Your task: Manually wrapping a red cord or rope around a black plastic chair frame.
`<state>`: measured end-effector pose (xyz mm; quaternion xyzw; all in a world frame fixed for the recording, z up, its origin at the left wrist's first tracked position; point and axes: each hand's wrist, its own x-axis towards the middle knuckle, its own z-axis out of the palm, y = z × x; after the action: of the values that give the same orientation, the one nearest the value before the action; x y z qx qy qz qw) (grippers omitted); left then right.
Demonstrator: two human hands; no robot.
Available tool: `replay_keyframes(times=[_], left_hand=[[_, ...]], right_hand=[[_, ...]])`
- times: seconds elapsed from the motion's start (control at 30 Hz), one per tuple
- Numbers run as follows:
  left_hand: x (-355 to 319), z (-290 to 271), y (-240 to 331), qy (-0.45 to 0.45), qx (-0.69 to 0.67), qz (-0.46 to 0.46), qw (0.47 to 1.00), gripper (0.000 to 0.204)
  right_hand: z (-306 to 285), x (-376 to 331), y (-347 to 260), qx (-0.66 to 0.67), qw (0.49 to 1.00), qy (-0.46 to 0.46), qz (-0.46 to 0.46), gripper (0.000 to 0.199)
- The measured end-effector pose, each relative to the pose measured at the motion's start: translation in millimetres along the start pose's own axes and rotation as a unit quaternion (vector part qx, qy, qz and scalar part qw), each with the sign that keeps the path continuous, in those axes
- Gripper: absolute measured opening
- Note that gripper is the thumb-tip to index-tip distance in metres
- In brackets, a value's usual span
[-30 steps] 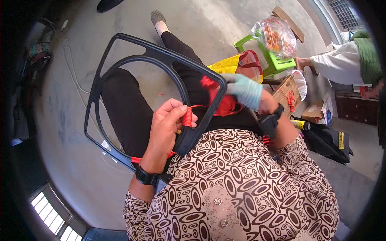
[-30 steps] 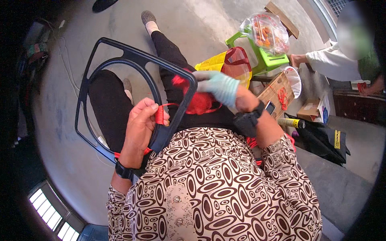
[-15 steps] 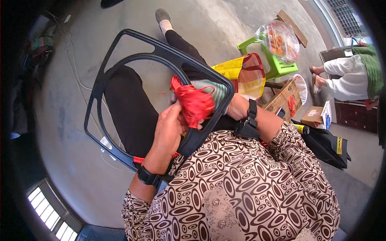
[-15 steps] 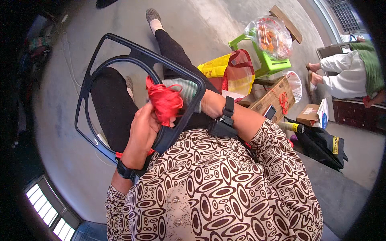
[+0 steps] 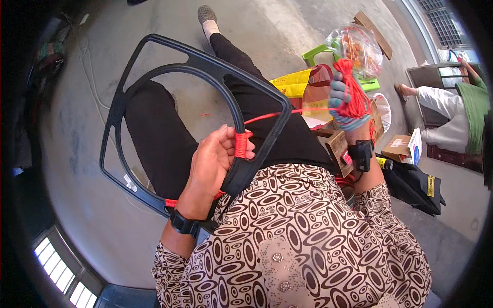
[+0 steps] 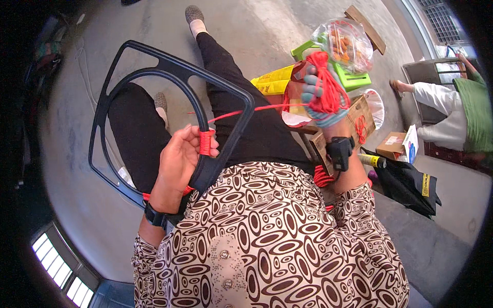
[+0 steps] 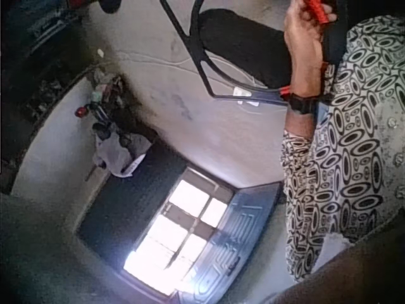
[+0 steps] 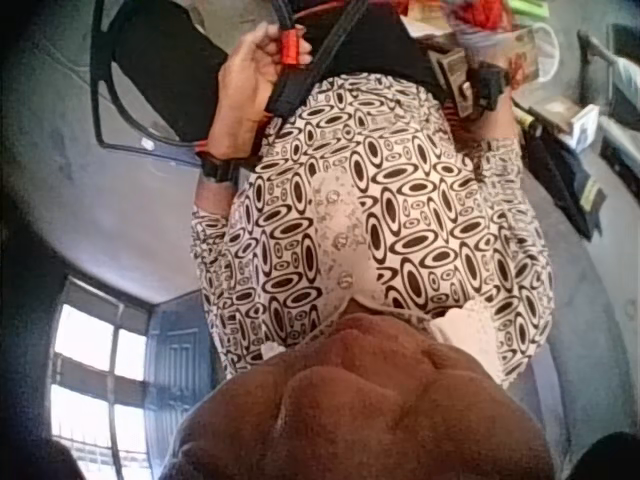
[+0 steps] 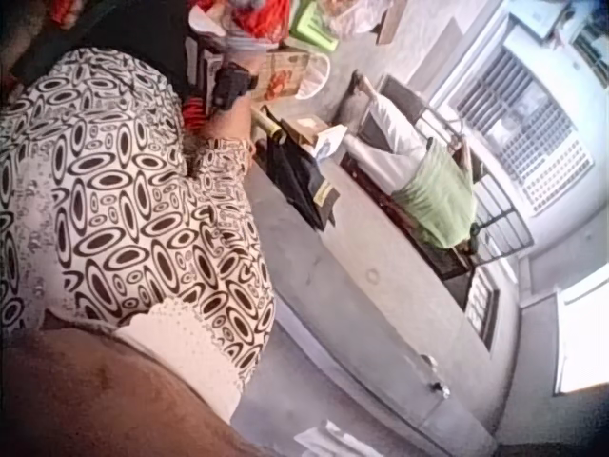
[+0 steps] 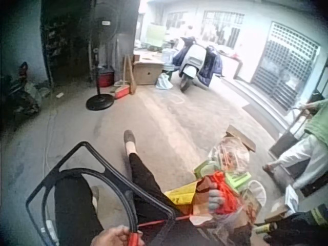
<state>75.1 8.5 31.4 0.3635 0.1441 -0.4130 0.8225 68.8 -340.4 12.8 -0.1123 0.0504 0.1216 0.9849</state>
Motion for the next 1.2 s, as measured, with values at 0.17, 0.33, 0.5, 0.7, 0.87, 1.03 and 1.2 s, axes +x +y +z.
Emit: replay_keyframes(times=[0.17,0.33,0.5,0.7,0.87,1.03,1.2], left_hand=[[0.3,-1.2,0.7,0.006,-0.006,0.004,1.0,0.035],[-1.6,10.3,2.8,0.033,0.078,0.053,0.995,0.014],[-6.6,9.9,9.9,0.03,0.077,0.042,0.996,0.01],[-8.2,13.1,0.0,0.022,0.082,0.045,0.995,0.008],[-5.8,17.4,-4.9,0.024,0.127,0.094,0.987,0.015],[-3.6,12.3,-4.7,0.038,0.132,0.059,0.989,0.031],[-1.8,6.5,-8.1,0.03,0.069,0.019,0.997,0.037]], right_hand=[[-7.0,-37.2,-28.3,-0.128,0.99,0.049,-0.022,0.037],[-36.4,-44.6,-27.4,-0.248,0.926,0.283,-0.027,0.037],[29.4,-0.1,36.8,-0.397,0.88,0.252,0.064,0.031],[56.3,40.2,102.9,-0.573,0.802,0.001,0.167,0.029],[38.9,66.5,138.8,-0.556,0.823,-0.042,0.11,0.038],[52.9,67.5,142.4,-0.333,0.907,0.104,0.238,0.036],[43.4,76.4,156.1,-0.247,0.945,0.133,0.167,0.023]])
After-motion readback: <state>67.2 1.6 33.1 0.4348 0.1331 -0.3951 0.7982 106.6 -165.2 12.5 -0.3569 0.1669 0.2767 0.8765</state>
